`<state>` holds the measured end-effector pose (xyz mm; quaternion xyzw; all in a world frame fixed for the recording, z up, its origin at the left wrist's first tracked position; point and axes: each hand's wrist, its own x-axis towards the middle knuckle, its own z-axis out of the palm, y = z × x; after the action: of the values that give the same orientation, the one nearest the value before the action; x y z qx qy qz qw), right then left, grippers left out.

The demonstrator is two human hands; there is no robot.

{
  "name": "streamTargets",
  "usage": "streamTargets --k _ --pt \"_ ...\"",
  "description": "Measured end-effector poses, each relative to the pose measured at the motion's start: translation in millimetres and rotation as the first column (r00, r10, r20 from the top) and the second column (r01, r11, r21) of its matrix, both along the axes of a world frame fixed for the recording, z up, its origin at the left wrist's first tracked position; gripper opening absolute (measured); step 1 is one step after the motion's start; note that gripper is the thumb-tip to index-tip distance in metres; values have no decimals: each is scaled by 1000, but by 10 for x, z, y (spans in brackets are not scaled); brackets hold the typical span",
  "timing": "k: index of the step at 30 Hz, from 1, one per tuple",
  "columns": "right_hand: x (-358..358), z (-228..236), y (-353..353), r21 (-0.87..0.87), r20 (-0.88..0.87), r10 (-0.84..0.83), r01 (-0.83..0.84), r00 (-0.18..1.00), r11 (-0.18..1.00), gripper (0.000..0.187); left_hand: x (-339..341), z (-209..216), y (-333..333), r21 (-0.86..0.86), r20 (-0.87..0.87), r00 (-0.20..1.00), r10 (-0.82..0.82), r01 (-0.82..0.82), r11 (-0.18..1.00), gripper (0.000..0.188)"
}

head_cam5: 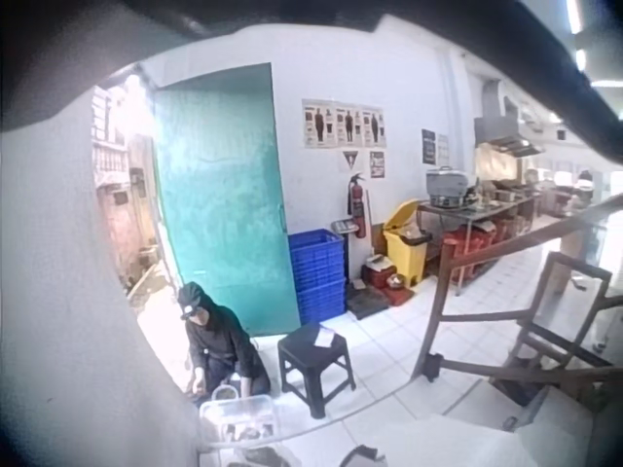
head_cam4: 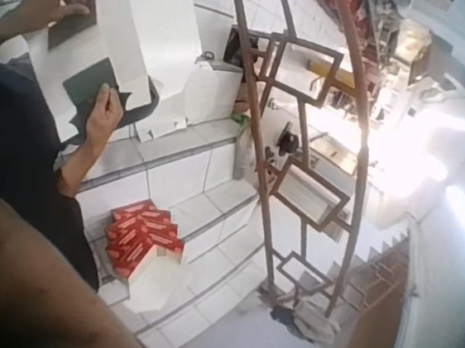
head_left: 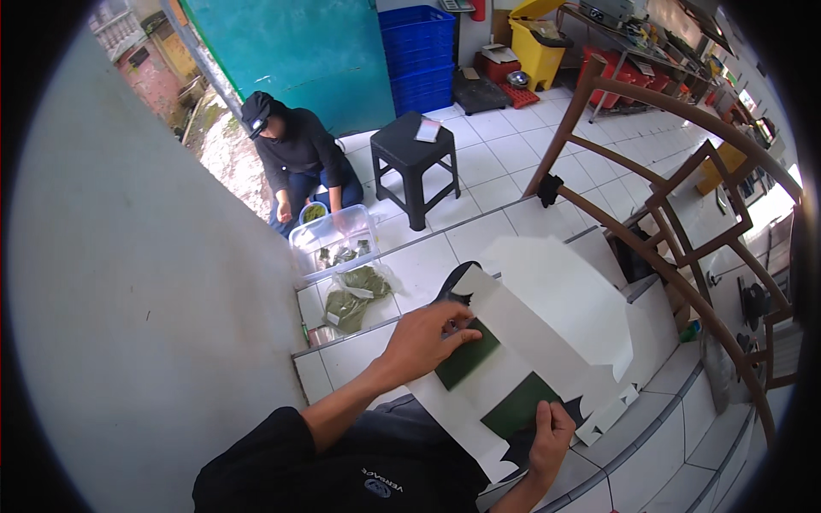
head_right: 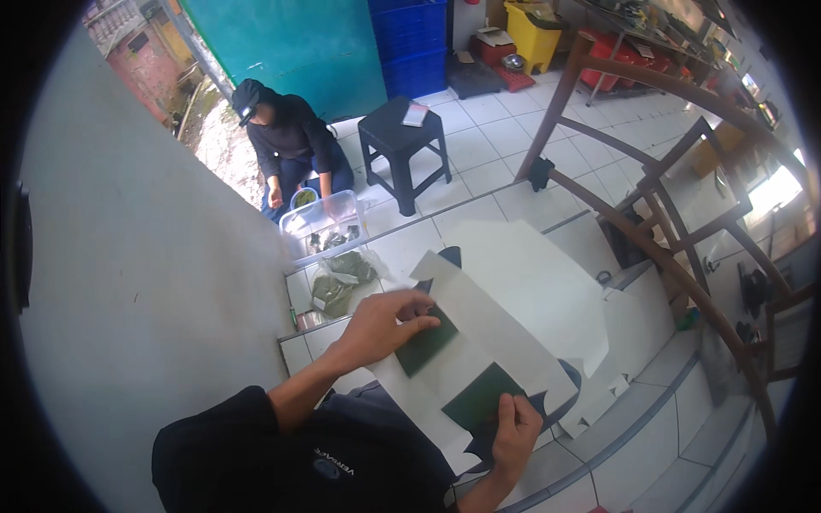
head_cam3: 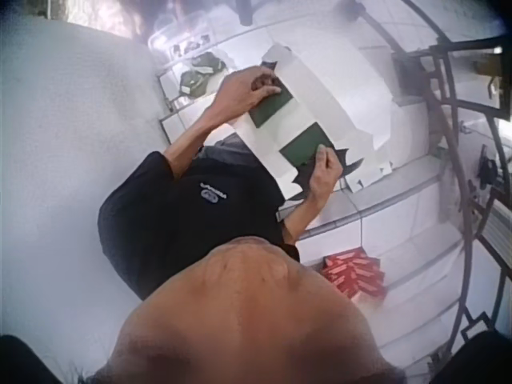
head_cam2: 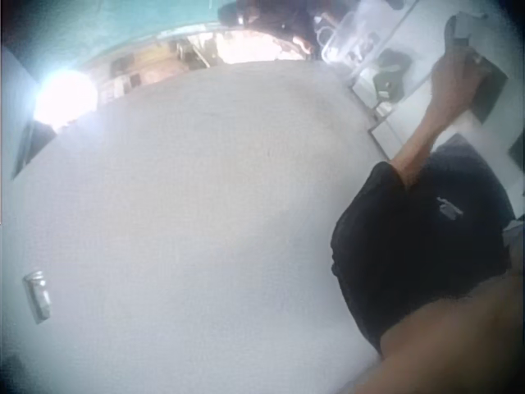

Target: The person assembles multiple cardboard takeout boxes by folding the pre-cut flaps and stacking the finished boxes on a set of stairs.

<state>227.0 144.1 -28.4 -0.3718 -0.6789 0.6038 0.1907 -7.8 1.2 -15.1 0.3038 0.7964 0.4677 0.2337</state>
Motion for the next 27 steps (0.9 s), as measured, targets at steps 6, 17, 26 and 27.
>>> streamTargets --k 6,17,26,27 --pt "-378 158 -31 -126 -124 52 -68 991 990 25 361 279 179 97 -114 990 -78 90 991 49" --pt "-482 318 -420 588 -121 325 -196 938 785 46 316 -82 435 324 902 424 -79 -545 773 17" --pt "-943 317 -277 741 -70 353 -188 933 644 25 258 19 236 308 896 434 -89 -465 830 20" --pt "-911 289 -282 736 -63 382 -216 922 642 27 240 -50 255 329 888 446 -107 -456 827 21"
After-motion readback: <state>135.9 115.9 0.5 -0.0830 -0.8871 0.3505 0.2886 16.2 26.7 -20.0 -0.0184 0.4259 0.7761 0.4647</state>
